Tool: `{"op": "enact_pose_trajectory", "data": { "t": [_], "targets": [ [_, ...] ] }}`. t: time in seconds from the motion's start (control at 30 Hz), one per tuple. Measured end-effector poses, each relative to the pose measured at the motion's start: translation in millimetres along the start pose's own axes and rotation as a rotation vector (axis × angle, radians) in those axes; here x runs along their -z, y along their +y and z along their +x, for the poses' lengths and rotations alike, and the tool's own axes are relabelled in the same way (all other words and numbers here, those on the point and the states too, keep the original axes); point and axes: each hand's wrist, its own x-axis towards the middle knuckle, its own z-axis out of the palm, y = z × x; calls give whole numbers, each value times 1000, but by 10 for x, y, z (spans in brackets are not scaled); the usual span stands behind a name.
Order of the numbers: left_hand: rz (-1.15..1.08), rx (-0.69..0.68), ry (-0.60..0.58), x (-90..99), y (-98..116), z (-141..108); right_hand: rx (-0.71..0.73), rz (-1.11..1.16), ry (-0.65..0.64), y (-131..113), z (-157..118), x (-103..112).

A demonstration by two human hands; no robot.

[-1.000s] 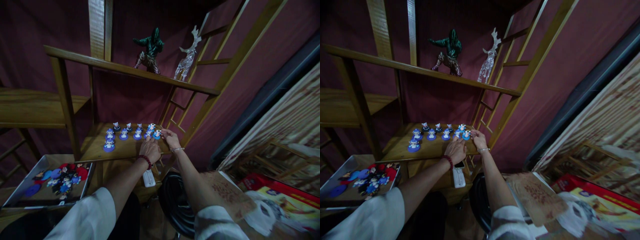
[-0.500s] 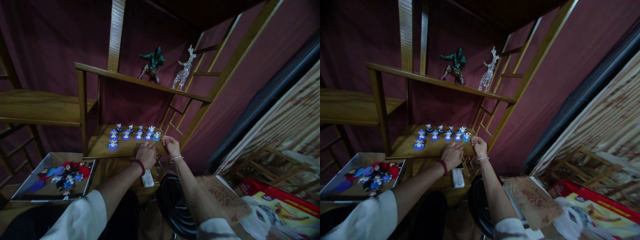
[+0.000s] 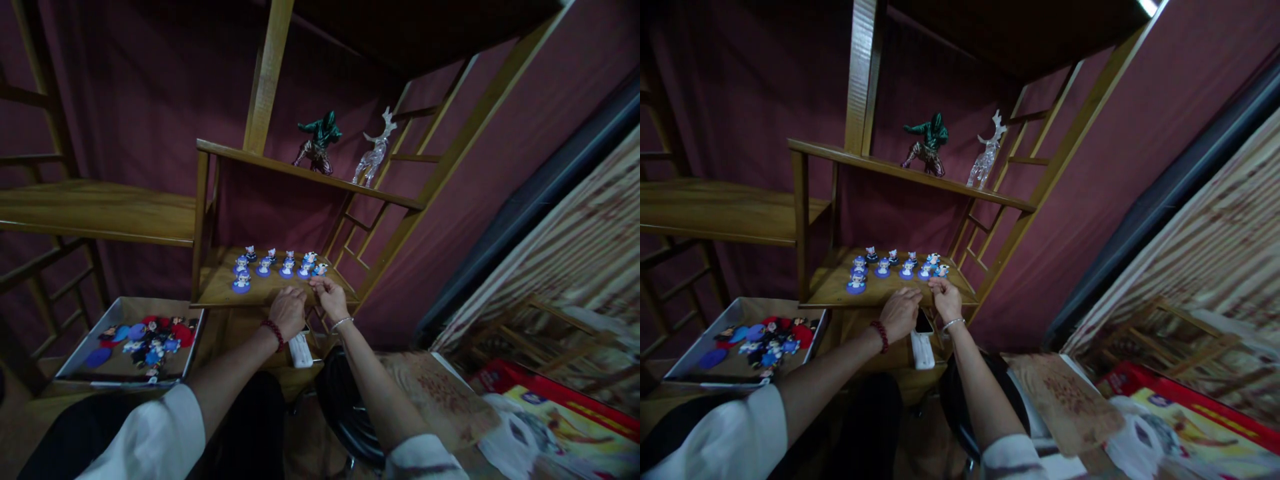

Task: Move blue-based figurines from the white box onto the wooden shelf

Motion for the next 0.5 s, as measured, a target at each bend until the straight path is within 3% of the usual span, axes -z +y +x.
{"op": "enact_pose_trajectory", "data": {
  "t": [0.5],
  "targets": [
    [-105,23,78,256,-95,-395,108,-87,-30,-443,-478,-467]
  ]
}}
